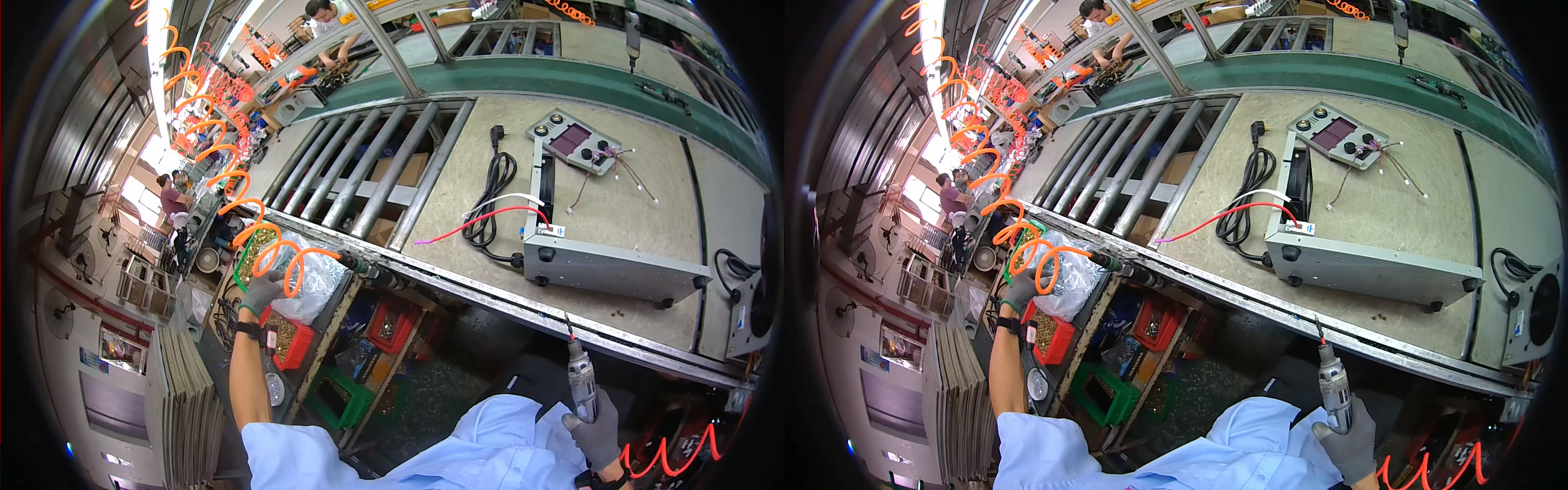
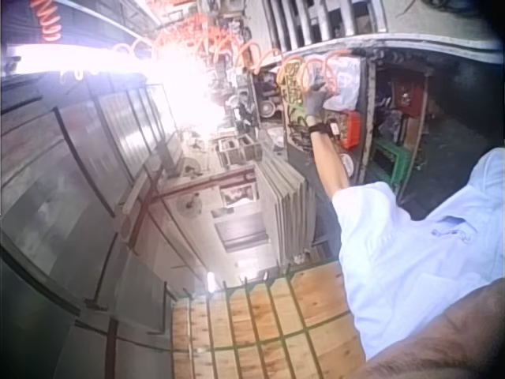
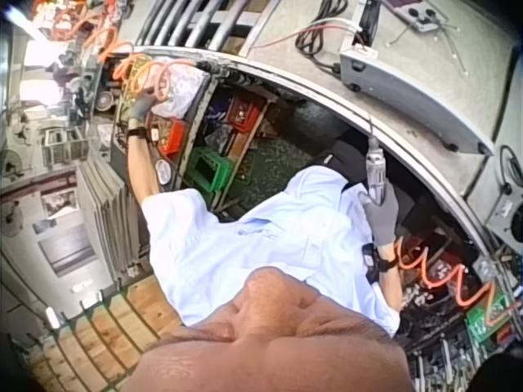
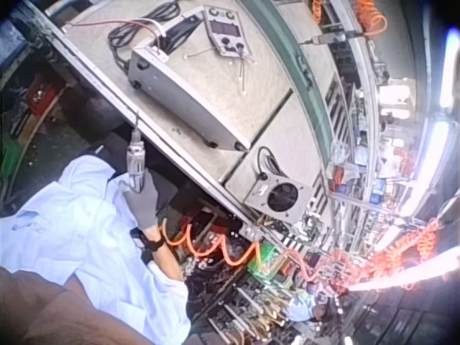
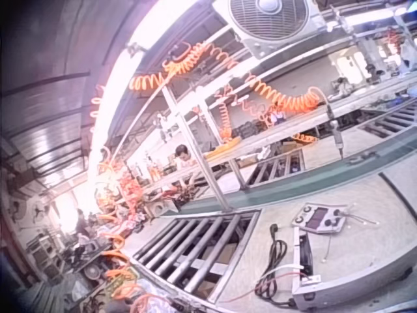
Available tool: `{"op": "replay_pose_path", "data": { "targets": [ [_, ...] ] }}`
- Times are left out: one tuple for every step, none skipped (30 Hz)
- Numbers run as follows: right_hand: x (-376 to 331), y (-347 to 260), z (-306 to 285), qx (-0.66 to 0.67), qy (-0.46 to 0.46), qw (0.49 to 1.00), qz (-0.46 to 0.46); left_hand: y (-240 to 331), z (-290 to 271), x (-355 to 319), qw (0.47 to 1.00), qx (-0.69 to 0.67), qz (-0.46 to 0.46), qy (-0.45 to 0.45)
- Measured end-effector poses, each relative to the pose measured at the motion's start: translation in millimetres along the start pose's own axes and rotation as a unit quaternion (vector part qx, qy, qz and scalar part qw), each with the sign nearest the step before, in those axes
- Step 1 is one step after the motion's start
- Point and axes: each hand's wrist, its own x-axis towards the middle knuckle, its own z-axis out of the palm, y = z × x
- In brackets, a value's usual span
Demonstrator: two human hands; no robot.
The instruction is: Assembling and wiring electrical components into an inverter chassis on a factory assembly line.
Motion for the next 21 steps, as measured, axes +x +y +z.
{"op": "replay_pose_path", "data": {
  "targets": [
    [-0.1,1.2,-0.5,-0.001,0.003,1.0,-0.003,2.2,2.4,-5.2,1.0,-0.005,-0.003,0.002],
    [-0.5,2.3,-1.0,-0.008,0.006,1.0,0.018,2.6,4.8,-10.9,1.0,-0.009,0.02,-0.017],
    [-0.8,3.2,-1.5,0.0,0.006,1.0,0.001,1.5,7.1,-16.6,0.999,0.0,0.035,-0.023],
    [-1.0,3.9,-2.0,0.002,0.007,1.0,0.008,0.2,8.6,-19.7,0.998,0.009,0.05,-0.028],
    [-1.2,4.2,-2.6,-0.004,0.007,0.999,0.038,-1.3,9.8,-19.4,0.999,-0.02,0.045,-0.016],
    [-1.4,4.5,-3.1,0.011,0.01,1.0,0.014,-3.5,11.0,-17.8,0.998,-0.05,0.04,-0.002],
    [-1.6,4.4,-3.7,0.017,0.011,1.0,0.013,-6.7,11.1,-16.0,0.996,-0.081,0.03,0.015],
    [-1.7,4.3,-4.2,0.017,0.013,0.999,0.025,-10.4,10.9,-13.7,0.996,-0.08,0.02,0.025],
    [-1.8,4.0,-4.6,0.018,0.013,1.0,0.01,-13.7,11.3,-9.7,0.996,-0.081,0.008,0.038],
    [-2.0,3.7,-5.1,0.014,0.015,1.0,0.01,-16.4,11.1,-5.6,0.995,-0.082,-0.003,0.05],
    [-2.2,3.4,-5.3,0.003,0.02,1.0,0.024,-18.7,10.7,-2.1,0.995,-0.088,-0.006,0.053],
    [-2.6,3.3,-5.5,0.013,0.019,1.0,0.012,-20.4,10.5,0.6,0.994,-0.093,-0.008,0.056],
    [-3.1,3.3,-5.7,0.015,0.02,1.0,0.014,-21.2,10.6,2.9,0.993,-0.102,-0.025,0.061],
    [-3.7,3.6,-5.8,0.003,0.022,0.999,0.042,-21.8,11.0,3.8,0.992,-0.101,-0.025,0.066],
    [-4.3,4.1,-6.0,0.019,0.021,0.999,0.016,-21.9,11.2,3.8,0.993,-0.091,-0.016,0.071],
    [-5.0,4.8,-6.0,0.022,0.022,0.999,0.016,-21.7,12.0,3.8,0.993,-0.091,-0.015,0.073],
    [-5.4,5.5,-6.1,0.017,0.024,0.999,0.033,-21.6,12.3,3.2,0.993,-0.092,-0.013,0.075],
    [-5.7,6.3,-6.1,0.028,0.024,0.999,0.017,-22.1,12.9,2.4,0.993,-0.091,-0.012,0.076],
    [-5.7,6.9,-6.1,0.032,0.025,0.999,0.018,-22.7,13.1,2.3,0.993,-0.091,-0.01,0.077],
    [-5.6,7.5,-6.2,0.029,0.026,0.999,0.03,-24.2,12.7,1.6,0.993,-0.09,-0.007,0.077],
    [-5.2,7.9,-6.4,0.031,0.026,0.999,0.018,-25.8,12.6,1.9,0.993,-0.09,-0.006,0.077]
  ]
}}
